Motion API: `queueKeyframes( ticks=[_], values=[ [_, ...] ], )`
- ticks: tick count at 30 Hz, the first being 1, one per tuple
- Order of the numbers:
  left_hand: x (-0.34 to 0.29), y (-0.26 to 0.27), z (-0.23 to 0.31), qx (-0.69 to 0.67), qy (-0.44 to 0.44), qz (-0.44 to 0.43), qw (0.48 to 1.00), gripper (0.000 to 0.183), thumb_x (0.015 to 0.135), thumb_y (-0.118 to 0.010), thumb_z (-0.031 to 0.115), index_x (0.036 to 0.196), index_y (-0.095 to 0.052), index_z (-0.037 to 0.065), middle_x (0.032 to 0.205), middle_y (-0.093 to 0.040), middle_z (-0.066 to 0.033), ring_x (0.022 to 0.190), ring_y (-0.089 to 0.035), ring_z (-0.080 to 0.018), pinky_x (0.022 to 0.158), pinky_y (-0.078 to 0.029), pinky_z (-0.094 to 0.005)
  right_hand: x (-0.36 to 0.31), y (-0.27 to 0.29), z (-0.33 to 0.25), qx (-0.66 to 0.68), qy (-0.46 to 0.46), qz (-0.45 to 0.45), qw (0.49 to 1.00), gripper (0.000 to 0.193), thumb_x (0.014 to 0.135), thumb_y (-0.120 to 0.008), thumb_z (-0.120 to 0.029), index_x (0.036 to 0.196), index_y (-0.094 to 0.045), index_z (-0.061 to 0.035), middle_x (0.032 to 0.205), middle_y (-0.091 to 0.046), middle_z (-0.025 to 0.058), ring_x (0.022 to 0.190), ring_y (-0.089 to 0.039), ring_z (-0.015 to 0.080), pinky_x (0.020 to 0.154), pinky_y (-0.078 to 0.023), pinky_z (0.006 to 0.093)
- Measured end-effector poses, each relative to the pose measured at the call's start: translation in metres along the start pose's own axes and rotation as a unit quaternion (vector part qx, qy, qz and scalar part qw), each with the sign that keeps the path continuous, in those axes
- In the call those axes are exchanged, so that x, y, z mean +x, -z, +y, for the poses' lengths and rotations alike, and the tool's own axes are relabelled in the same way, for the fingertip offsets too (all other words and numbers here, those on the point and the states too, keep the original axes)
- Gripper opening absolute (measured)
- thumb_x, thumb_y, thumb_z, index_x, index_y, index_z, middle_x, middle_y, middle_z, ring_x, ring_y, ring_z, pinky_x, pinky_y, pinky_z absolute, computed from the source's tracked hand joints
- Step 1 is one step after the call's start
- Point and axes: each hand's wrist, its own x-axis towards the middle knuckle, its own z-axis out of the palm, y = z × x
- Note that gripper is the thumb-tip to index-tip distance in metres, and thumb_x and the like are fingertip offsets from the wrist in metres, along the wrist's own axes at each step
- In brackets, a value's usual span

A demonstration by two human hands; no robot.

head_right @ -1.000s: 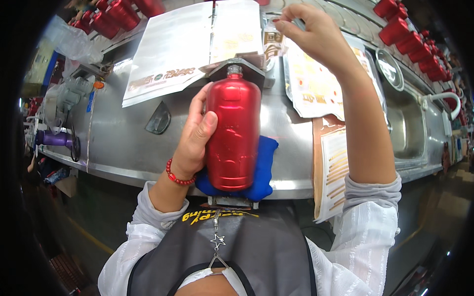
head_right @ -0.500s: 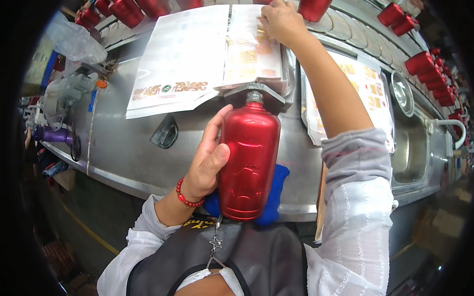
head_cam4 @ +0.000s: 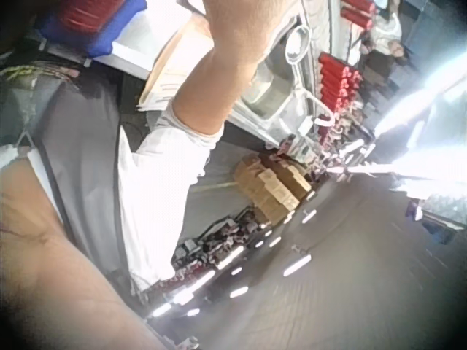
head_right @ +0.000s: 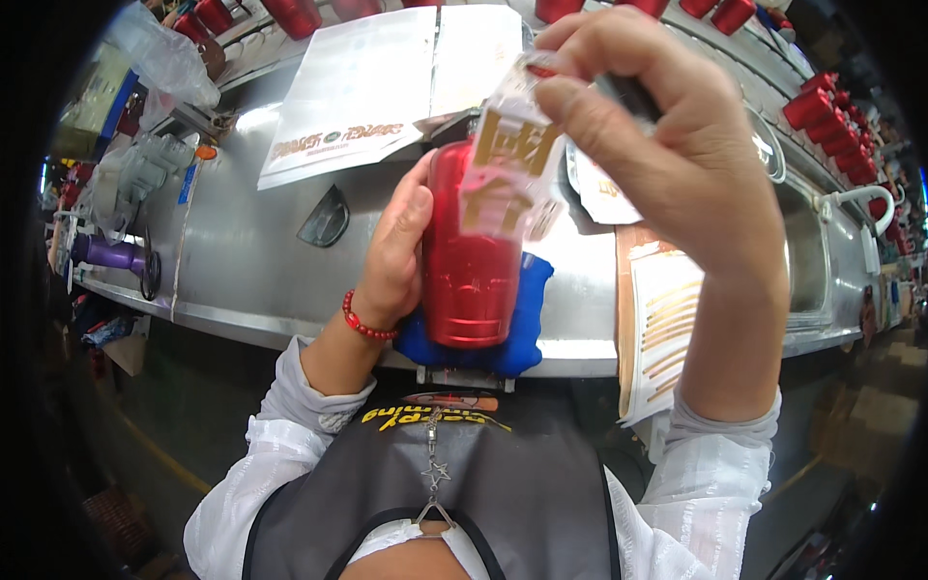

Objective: The person applies gold labels to a red cylindrical container, smoothing them with a green tool and wiping the surface with a cloth. They rotate the container to apply labels on different sides and place finished units on a nearby rack.

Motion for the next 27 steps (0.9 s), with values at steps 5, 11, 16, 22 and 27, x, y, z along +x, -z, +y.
queueKeyframes(
  ticks=[5,11,16,22,27],
  values=[
    [-0.015,-0.018,0.001,0.069,-0.028,0.046,0.996,0.078,0.107,-0.052,0.038,0.158,-0.013,-0.005,0.154,-0.039,-0.0177,0.137,-0.046,-0.0229,0.113,-0.041,-0.0360,-0.024,-0.058,0.040,-0.010,-0.044,0.039,0.998,0.012,0.092,-0.070,-0.010,0.093,-0.062,-0.0005,0.099,-0.063,0.0100,0.089,-0.062,0.0222,0.077,-0.051,0.0337],
    [-0.024,-0.026,0.006,0.277,-0.052,0.058,0.958,0.099,0.093,-0.075,0.031,0.158,-0.011,-0.006,0.149,-0.040,-0.0218,0.135,-0.047,-0.0262,0.113,-0.041,-0.0377,-0.029,-0.081,0.053,-0.019,-0.042,0.049,0.998,0.014,0.091,-0.071,-0.010,0.090,-0.061,-0.0002,0.097,-0.063,0.0111,0.087,-0.062,0.0248,0.075,-0.051,0.0348],
    [-0.028,-0.021,0.001,0.216,-0.028,0.064,0.974,0.099,0.090,-0.075,0.019,0.159,-0.009,-0.005,0.152,-0.035,-0.0219,0.138,-0.045,-0.0271,0.114,-0.039,-0.0385,-0.030,-0.084,0.055,0.004,-0.050,0.057,0.997,0.014,0.091,-0.071,-0.011,0.089,-0.061,-0.0004,0.096,-0.063,0.0113,0.087,-0.061,0.0253,0.075,-0.051,0.0348],
    [-0.030,-0.019,0.000,0.178,-0.019,0.059,0.982,0.098,0.091,-0.074,0.021,0.159,-0.009,-0.005,0.154,-0.030,-0.0211,0.140,-0.041,-0.0264,0.116,-0.037,-0.0389,-0.030,-0.084,0.058,0.011,-0.051,0.051,0.997,0.015,0.090,-0.072,-0.011,0.089,-0.060,-0.0009,0.095,-0.062,0.0109,0.087,-0.061,0.0253,0.076,-0.051,0.0348],
    [-0.028,-0.024,0.002,0.147,-0.011,0.062,0.987,0.094,0.094,-0.071,0.021,0.159,-0.009,-0.004,0.152,-0.036,-0.0201,0.137,-0.045,-0.0255,0.114,-0.039,-0.0385,-0.029,-0.084,0.060,-0.001,-0.046,0.045,0.998,0.016,0.090,-0.072,-0.013,0.089,-0.060,-0.0012,0.094,-0.062,0.0112,0.086,-0.061,0.0262,0.077,-0.050,0.0353]
  ],
)
